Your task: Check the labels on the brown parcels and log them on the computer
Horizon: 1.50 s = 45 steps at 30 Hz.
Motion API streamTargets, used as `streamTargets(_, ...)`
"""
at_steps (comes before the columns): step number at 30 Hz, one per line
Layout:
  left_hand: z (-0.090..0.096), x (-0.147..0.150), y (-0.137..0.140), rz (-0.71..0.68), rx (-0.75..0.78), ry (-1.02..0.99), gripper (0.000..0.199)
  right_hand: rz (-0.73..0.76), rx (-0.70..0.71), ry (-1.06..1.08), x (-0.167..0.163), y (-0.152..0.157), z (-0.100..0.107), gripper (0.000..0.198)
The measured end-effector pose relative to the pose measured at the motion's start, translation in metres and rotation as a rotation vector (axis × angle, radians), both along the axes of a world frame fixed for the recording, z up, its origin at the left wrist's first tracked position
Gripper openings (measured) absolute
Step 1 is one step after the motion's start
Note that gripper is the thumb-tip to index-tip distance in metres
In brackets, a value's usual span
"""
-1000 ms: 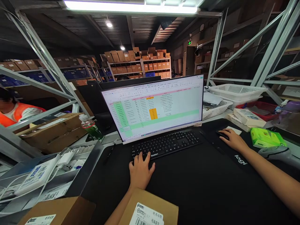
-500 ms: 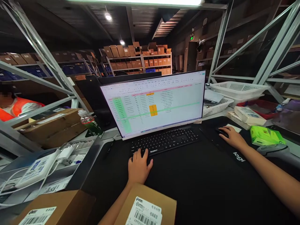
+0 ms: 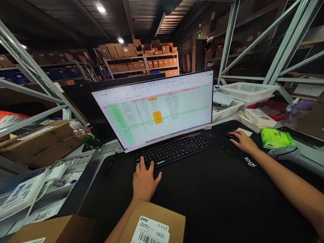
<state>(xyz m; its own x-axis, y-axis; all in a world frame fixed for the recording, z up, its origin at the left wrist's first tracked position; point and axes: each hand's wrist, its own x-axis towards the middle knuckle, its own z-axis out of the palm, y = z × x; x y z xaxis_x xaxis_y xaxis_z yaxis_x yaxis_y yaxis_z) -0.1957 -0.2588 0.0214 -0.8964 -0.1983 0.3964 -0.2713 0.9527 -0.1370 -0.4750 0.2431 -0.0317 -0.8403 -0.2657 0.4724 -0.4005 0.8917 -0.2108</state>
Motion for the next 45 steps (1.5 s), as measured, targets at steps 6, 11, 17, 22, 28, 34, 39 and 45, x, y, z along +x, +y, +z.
streamTargets(6,-0.002,0.001,-0.002,-0.022,-0.065,0.022,0.054,0.033,-0.031,0.032,-0.007,0.004,-0.008,0.05)
streamTargets(11,-0.003,0.001,-0.002,-0.028,-0.079,0.03,0.052,0.045,-0.049,0.058,-0.02,0.008,-0.02,0.05)
streamTargets(17,0.0,0.0,0.0,-0.007,-0.033,-0.024,0.052,0.051,-0.041,0.052,-0.025,0.01,-0.022,0.049)
streamTargets(22,0.001,0.002,0.0,0.0,-0.046,-0.041,0.052,0.042,-0.03,0.073,-0.021,0.008,-0.017,0.047)
streamTargets(28,-0.004,-0.001,-0.001,0.018,-0.047,0.002,0.062,0.023,0.031,0.031,0.0,0.002,0.001,0.046)
streamTargets(34,-0.005,-0.004,-0.001,-0.04,-0.068,-0.001,0.059,-0.007,0.04,0.017,0.008,-0.002,0.008,0.049)
streamTargets(39,-0.002,-0.003,-0.001,-0.044,-0.068,-0.027,0.051,0.0,0.039,0.012,0.007,-0.001,0.005,0.047)
streamTargets(45,-0.002,-0.002,0.0,-0.051,-0.097,-0.034,0.052,0.007,0.028,0.036,-0.001,0.001,-0.002,0.048)
